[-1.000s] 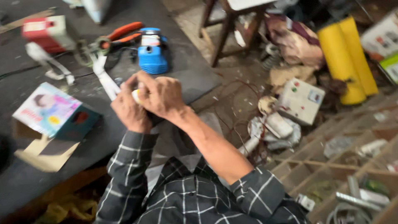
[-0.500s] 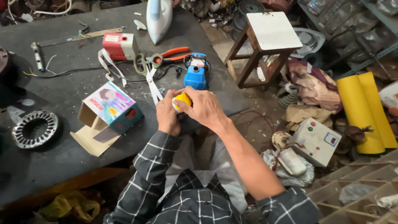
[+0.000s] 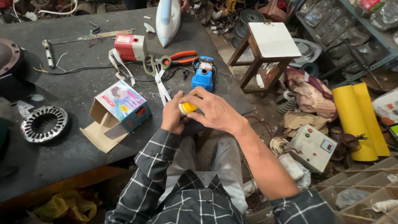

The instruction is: The person sits at a workbench and manipulates a small red cylindrical component, applying adhesive from a yellow-capped bottle. They then insert the component into a blue device and adjust it with their fingers.

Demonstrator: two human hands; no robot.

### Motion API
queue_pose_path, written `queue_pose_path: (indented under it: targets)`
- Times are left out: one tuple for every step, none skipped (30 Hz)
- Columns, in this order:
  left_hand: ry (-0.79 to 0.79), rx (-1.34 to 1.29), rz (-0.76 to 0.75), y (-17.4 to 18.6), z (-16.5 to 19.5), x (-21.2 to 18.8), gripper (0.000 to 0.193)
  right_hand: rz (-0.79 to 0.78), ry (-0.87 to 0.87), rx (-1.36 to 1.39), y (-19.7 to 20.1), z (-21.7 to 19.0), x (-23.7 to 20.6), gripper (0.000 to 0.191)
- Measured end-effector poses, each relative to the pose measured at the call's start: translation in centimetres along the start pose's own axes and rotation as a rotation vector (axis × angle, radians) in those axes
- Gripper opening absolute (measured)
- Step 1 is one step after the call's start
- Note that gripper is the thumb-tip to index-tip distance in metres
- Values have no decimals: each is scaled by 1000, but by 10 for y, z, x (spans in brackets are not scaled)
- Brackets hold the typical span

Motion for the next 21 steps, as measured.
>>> queue_pose_path:
  targets:
    - [-1, 2, -24, -1, -1, 0, 34, 11, -36, 11, 0, 0, 0, 42]
    - [-4, 4, -48, -2, -1, 0, 34, 22, -71, 22, 0, 0, 1, 39]
    - [12, 3, -39, 0, -2, -1, 29, 34, -106, 33, 0, 2, 1, 37]
    - [27, 1, -29, 2, -4, -1, 25, 49, -109, 36, 1, 2, 1, 36]
    - [43, 0, -19, 3, -5, -2, 22, 64, -114, 39, 3, 4, 1, 35]
    - [-68, 78, -28, 3, 0, -4, 27, 78, -119, 43, 5, 6, -1, 35]
    - [-179, 156, -36, 2, 5, -9, 32, 93, -151, 3, 9, 10, -2, 35]
    - [-290, 234, -42, 2, 9, -14, 38, 107, -184, -35, 13, 14, -5, 34]
    - [-422, 341, -26, 1, 17, -20, 42, 123, -215, -75, 17, 20, -7, 34]
    - [-552, 448, -8, 0, 24, -28, 47, 100, -248, -98, 20, 26, -10, 33]
    - [-679, 556, 11, -2, 30, -36, 53, 75, -281, -119, 23, 32, -13, 33]
    - [-780, 709, -16, -8, 32, -44, 64, 49, -315, -138, 23, 36, -16, 32]
    - [-881, 861, -46, -16, 32, -53, 77, 37, -300, -153, 23, 37, -17, 32]
    - [-984, 1016, -77, -24, 31, -60, 90, 26, -282, -167, 21, 38, -18, 32]
    - [-997, 1056, -90, -30, 28, -62, 96, 14, -264, -181, 18, 38, -17, 32]
    - [-1009, 1096, -104, -35, 24, -63, 103, 15, -272, -185, 14, 38, -17, 33]
    - [-1023, 1136, -120, -41, 20, -63, 109, 17, -279, -191, 9, 38, -17, 34]
    - [-977, 1141, -130, -45, 16, -60, 109, 20, -287, -198, 5, 38, -16, 34]
    - [-929, 1147, -141, -47, 12, -55, 109, 15, -291, -210, 2, 38, -15, 33]
    - [-880, 1152, -151, -49, 8, -52, 109, 10, -296, -221, -2, 37, -14, 32]
    - [-835, 1165, -134, -48, 5, -50, 110, 5, -299, -233, -4, 37, -13, 30]
Point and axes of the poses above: each hand's wrist, its own x-axis towards the middle knuckle, its own y-axis out of the back of the hand, z = x × y, the point moved 6 cm from there along x, towards the middle knuckle, and after that the axes turned 9 degrees about -x, right-handed, at the moved point
